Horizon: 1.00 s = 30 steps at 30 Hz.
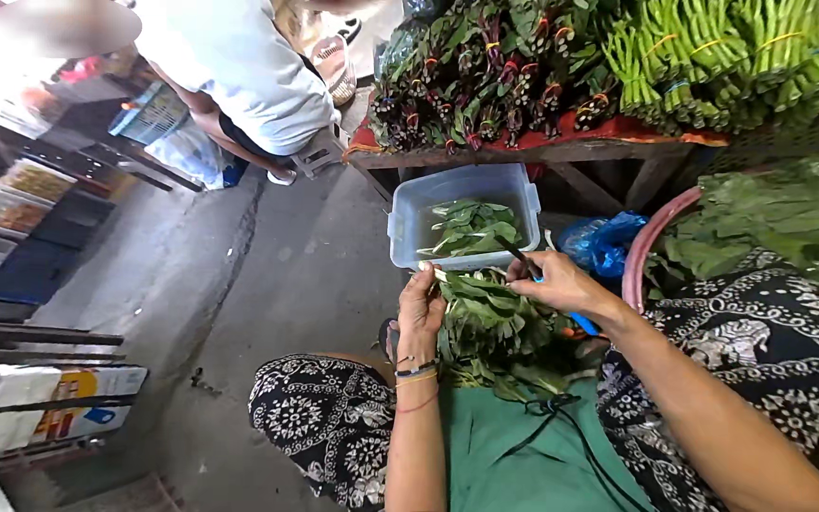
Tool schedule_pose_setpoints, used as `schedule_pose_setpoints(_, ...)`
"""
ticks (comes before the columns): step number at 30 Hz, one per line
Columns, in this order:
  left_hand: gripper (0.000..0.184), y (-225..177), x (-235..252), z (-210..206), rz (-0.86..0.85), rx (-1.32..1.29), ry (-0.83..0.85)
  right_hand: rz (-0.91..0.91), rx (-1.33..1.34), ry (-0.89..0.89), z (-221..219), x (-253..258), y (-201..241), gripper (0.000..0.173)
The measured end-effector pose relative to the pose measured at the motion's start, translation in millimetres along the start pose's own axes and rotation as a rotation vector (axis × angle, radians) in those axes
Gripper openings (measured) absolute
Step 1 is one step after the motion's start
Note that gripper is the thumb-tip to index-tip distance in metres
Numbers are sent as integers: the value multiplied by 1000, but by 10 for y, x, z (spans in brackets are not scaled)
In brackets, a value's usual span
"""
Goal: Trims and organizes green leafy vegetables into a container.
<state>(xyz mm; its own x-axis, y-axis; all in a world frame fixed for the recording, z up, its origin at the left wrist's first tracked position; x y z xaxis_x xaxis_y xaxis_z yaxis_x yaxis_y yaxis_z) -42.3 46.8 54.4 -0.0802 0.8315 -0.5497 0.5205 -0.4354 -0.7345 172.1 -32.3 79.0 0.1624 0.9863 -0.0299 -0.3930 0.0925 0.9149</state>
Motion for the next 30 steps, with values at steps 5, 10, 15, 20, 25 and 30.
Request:
schedule_pose_setpoints(5,10,0,-74,-66,-22,38,26,-84,-36,5,22,14,-37,12)
schedule_pose_setpoints(10,18,-32,-135,-74,-94,78,21,-116,-61,-31,26,29,-54,12)
schedule_pose_setpoints(15,26,-32,-190,-98,-109,107,18,-87,55,-227,72,15,-74,9)
schedule_pose_setpoints(20,24,-38,-217,-122,-135,175,52,24,152,-199,48,12,-62,16)
schedule_pose_setpoints(25,31,-51,-264,-165,-193,203,131,51,161,-4,-37,-15,-4,17)
schedule_pose_setpoints(30,34,-46,-258,-158,-197,193,197,5,285,-58,35,-14,4,8)
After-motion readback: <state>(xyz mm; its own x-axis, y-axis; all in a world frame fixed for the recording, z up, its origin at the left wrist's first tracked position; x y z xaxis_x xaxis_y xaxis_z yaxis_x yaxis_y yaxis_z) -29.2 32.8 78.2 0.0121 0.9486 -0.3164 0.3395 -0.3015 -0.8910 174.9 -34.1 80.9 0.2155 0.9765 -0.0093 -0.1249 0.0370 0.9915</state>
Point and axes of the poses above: each hand's wrist, its own x-axis towards the middle knuckle, its own z-axis out of the back of the hand, y = z × x, the point moved 5 cm from there along x, towards the middle knuckle, and after that the axes turned 10 degrees about -y, right-handed, at the moved point
